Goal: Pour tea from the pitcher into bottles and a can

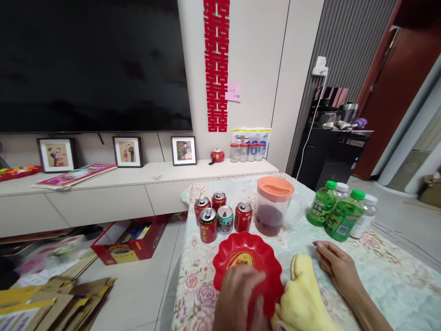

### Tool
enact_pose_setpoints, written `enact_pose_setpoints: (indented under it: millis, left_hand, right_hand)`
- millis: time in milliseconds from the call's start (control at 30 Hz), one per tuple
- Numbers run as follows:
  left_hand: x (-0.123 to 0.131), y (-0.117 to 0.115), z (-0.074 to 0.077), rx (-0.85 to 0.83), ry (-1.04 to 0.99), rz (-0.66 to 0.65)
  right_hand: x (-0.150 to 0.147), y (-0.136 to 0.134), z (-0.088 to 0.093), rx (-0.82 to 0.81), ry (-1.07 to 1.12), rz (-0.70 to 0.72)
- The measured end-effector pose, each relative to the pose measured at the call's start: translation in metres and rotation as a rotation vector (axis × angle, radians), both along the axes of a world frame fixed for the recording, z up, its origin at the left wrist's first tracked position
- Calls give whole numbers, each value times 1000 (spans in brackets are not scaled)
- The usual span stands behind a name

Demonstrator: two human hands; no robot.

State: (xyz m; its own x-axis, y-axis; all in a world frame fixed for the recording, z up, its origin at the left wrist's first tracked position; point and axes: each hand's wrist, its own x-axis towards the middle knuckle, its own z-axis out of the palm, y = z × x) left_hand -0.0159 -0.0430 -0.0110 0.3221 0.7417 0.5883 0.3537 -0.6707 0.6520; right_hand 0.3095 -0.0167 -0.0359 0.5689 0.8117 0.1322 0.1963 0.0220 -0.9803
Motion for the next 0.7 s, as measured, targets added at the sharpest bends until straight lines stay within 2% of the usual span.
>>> enact_pose_setpoints:
  millis: [67, 133, 233, 333, 500, 700]
  left_hand:
    - [3, 42, 16, 108, 29, 95]
    - [12, 84, 37, 102, 166, 136]
    - [30, 137, 67, -43, 475, 171]
    - [47, 172, 83, -90, 568, 151]
    - [55, 202, 87, -188, 760, 53]
    - [57, 199, 86, -212, 861, 26]
  right_hand:
    - [5, 0, -9, -17, 86, 5]
    - [7, 1, -15, -30, 153, 12]
    - [7, 2, -20, -43, 209, 12]
    - [9, 3, -24, -51, 229, 5]
    - [12, 6, -27, -62, 237, 10]
    - [10, 7, -27, -79, 223, 5]
